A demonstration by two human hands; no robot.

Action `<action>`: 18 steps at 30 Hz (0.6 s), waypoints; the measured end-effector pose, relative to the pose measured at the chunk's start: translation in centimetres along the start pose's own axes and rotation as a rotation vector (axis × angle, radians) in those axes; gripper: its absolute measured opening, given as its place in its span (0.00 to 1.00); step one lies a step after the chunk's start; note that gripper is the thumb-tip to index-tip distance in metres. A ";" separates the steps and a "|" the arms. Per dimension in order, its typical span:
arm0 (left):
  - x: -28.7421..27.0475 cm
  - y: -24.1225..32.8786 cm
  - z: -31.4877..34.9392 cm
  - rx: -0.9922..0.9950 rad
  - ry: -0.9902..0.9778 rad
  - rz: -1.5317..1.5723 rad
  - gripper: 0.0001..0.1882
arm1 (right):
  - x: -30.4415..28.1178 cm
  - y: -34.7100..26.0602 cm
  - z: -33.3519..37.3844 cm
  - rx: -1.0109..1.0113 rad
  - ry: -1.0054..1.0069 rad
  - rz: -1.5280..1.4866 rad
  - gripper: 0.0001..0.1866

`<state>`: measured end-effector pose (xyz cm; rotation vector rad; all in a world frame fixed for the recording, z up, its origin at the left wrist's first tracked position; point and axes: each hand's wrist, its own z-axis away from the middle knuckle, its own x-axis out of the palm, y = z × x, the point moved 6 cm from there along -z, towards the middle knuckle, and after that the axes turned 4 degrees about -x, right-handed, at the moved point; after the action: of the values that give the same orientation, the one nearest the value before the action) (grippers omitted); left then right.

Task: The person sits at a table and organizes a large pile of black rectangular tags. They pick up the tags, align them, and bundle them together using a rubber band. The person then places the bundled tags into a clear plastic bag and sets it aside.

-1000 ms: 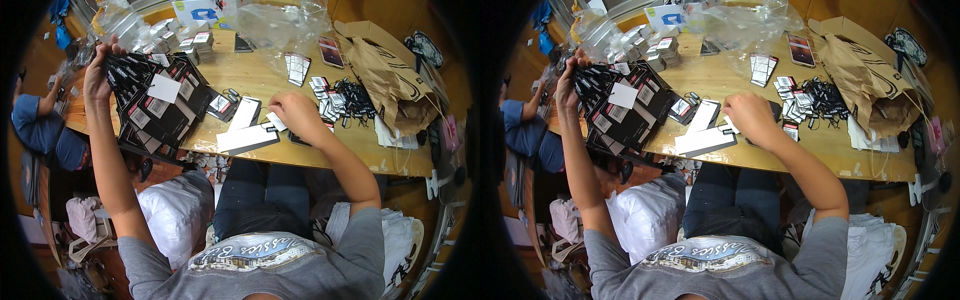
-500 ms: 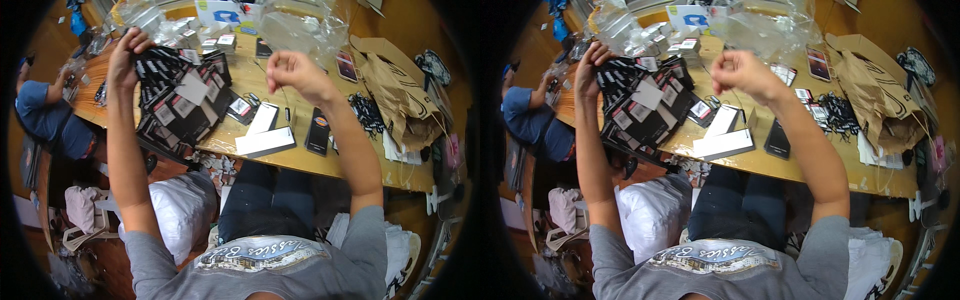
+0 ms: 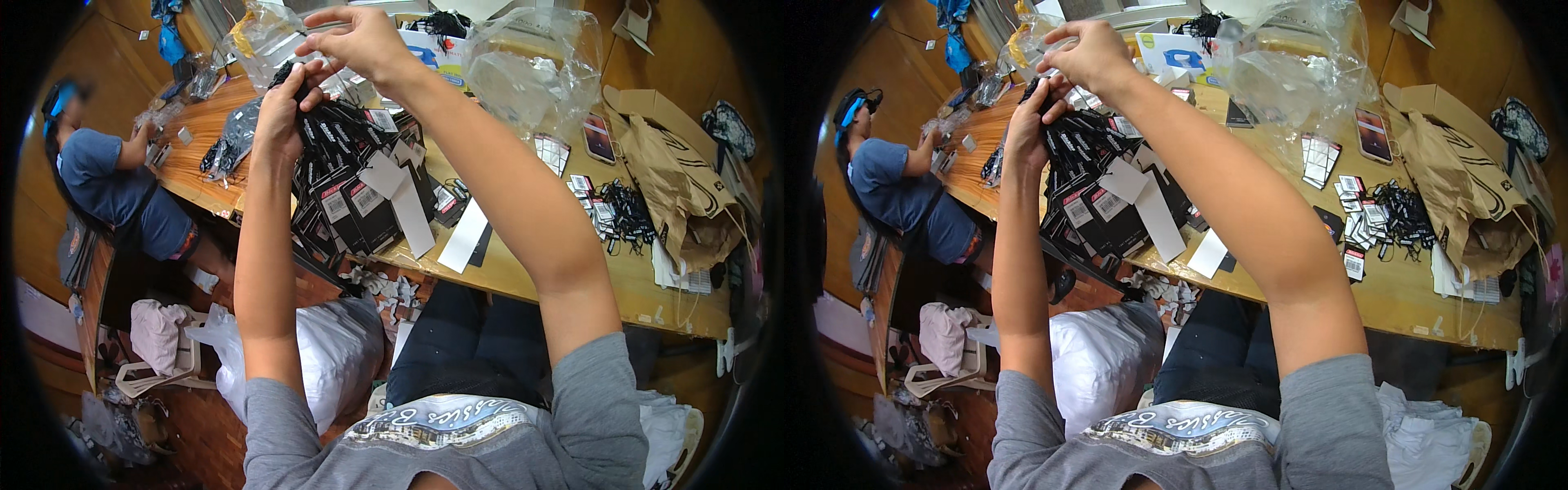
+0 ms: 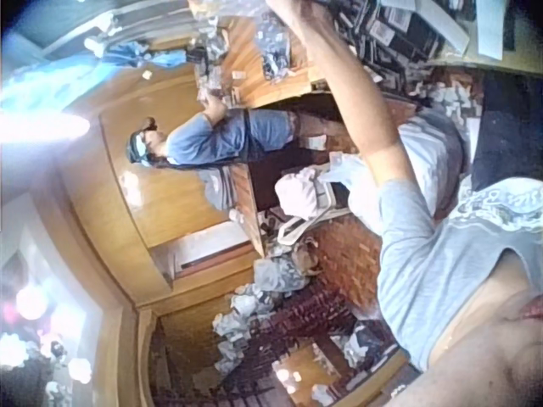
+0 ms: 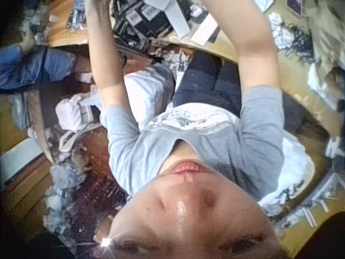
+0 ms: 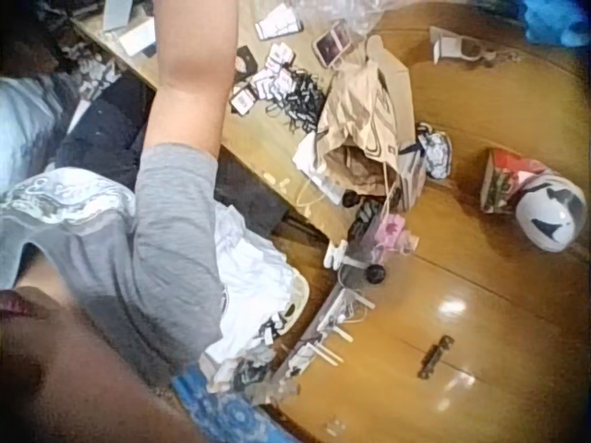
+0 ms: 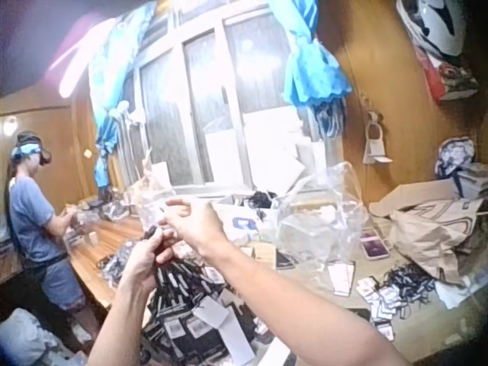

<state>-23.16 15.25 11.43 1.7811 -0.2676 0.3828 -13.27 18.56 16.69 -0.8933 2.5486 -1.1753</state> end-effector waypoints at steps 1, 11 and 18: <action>0.2 0.0 0.1 0.010 -0.003 -0.024 0.10 | 0.3 0.4 -0.1 0.011 -0.011 -0.005 0.17; 1.7 -1.3 -0.1 -0.009 -0.238 -0.040 0.11 | -0.8 4.2 -3.3 0.175 0.206 0.144 0.13; -4.5 0.3 -1.4 0.061 -0.309 0.112 0.11 | -8.9 4.9 4.7 0.356 -0.516 0.994 0.04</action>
<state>-27.60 16.40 10.25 1.8880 -0.5803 0.1945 -6.37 23.39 9.29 0.1723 1.8343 -0.8499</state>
